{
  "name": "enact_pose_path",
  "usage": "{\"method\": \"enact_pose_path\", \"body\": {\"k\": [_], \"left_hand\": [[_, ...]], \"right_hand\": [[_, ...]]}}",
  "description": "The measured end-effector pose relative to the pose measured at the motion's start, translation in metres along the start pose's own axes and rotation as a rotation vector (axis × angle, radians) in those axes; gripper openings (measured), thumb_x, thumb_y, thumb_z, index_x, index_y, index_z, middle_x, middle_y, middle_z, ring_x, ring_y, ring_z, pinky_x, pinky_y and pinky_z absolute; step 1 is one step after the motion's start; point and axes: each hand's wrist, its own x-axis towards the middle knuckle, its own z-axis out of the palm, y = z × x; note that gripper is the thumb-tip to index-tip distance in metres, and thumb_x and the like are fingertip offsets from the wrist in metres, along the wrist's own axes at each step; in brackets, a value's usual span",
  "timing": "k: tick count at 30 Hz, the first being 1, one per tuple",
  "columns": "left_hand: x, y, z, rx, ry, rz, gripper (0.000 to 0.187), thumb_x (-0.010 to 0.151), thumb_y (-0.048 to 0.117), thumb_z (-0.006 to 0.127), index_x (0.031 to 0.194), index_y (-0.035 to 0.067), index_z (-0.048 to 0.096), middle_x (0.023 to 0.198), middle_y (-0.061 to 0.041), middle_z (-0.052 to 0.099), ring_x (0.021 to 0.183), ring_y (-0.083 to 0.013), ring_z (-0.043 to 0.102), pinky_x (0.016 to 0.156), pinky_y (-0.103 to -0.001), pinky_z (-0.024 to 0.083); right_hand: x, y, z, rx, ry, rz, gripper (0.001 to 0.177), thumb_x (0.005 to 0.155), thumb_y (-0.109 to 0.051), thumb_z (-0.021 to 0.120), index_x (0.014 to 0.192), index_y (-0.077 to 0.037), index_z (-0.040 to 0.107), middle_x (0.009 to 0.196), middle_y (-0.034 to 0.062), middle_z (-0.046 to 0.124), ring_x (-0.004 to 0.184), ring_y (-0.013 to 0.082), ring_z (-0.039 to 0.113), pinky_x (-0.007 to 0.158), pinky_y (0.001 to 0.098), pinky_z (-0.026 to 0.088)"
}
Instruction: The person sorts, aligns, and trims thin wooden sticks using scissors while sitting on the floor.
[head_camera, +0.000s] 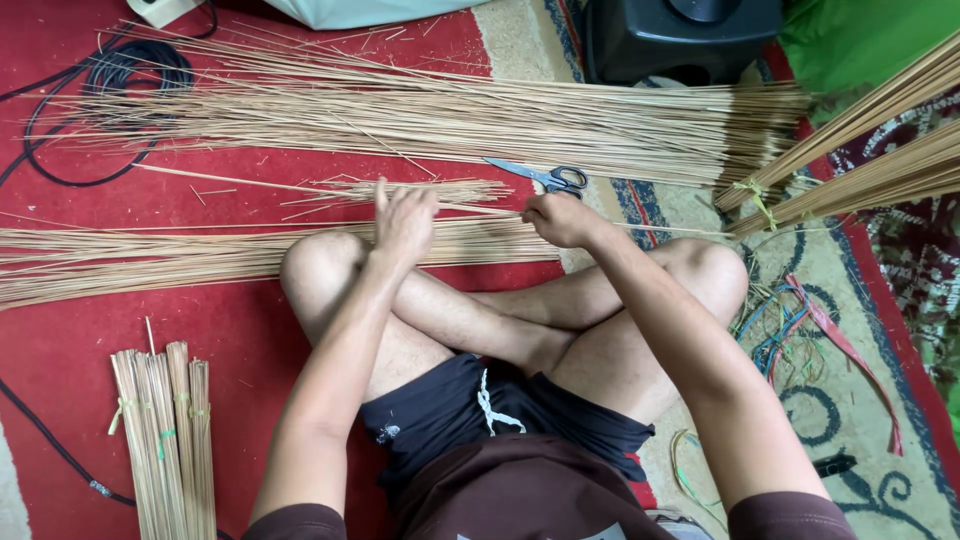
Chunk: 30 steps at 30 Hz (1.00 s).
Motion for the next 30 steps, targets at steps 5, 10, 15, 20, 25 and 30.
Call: {"method": "enact_pose_path", "body": {"k": [5,10,15,20,25,30], "left_hand": [[-0.004,-0.01,0.012,0.042,-0.057,0.008,0.028,0.079,0.013,0.071,0.107,0.011,0.065,0.097,-0.01,0.07,0.102,-0.0319,0.068,0.114,-0.068,0.023],[0.017,0.058,0.021,-0.1,-0.093,0.147,0.023,0.08,0.011,0.066,0.102,0.011,0.063,0.093,-0.009,0.069,0.094,-0.0311,0.07,0.104,-0.059,0.039],[0.025,0.045,0.023,-0.124,-0.095,0.102,0.022,0.083,0.009,0.063,0.104,0.014,0.064,0.091,-0.005,0.068,0.086,-0.0314,0.072,0.081,-0.049,0.052],[0.006,-0.001,0.005,-0.081,-0.122,0.095,0.018,0.086,0.012,0.061,0.104,0.017,0.064,0.092,-0.005,0.067,0.087,-0.0323,0.072,0.078,-0.048,0.052],[0.01,0.033,-0.012,-0.257,-0.15,0.146,0.014,0.092,0.011,0.058,0.103,0.013,0.065,0.09,-0.011,0.067,0.086,-0.0393,0.072,0.076,-0.052,0.056],[0.009,0.018,-0.04,-0.325,-0.172,0.128,0.009,0.095,0.009,0.054,0.098,0.013,0.062,0.089,-0.011,0.067,0.087,-0.0393,0.073,0.074,-0.051,0.057]], "right_hand": [[-0.012,0.016,0.0,-0.013,0.061,0.048,0.03,0.102,-0.03,0.051,0.106,-0.008,0.072,0.104,0.0211,0.075,0.109,0.0464,0.067,0.094,0.0568,0.053],[0.003,-0.018,0.025,-0.04,0.15,-0.056,0.027,0.103,-0.028,0.051,0.105,-0.01,0.071,0.098,0.0174,0.075,0.102,0.0424,0.071,0.088,0.0544,0.056],[-0.006,-0.022,0.012,-0.059,0.17,-0.093,0.026,0.104,-0.027,0.053,0.105,-0.006,0.069,0.101,0.0213,0.074,0.102,0.0453,0.07,0.087,0.0576,0.055],[-0.027,0.015,-0.01,-0.043,0.138,-0.029,0.028,0.103,-0.027,0.054,0.106,-0.004,0.071,0.103,0.0241,0.073,0.105,0.0499,0.067,0.089,0.061,0.053],[-0.025,-0.01,-0.011,-0.023,0.156,-0.048,0.024,0.098,-0.028,0.061,0.098,-0.01,0.076,0.095,0.0165,0.076,0.1,0.0438,0.071,0.087,0.0566,0.055],[-0.044,0.015,-0.033,0.215,0.32,0.219,0.052,0.104,-0.051,0.053,0.07,-0.018,0.076,0.079,0.0045,0.077,0.097,0.0373,0.072,0.086,0.0488,0.053]]}}
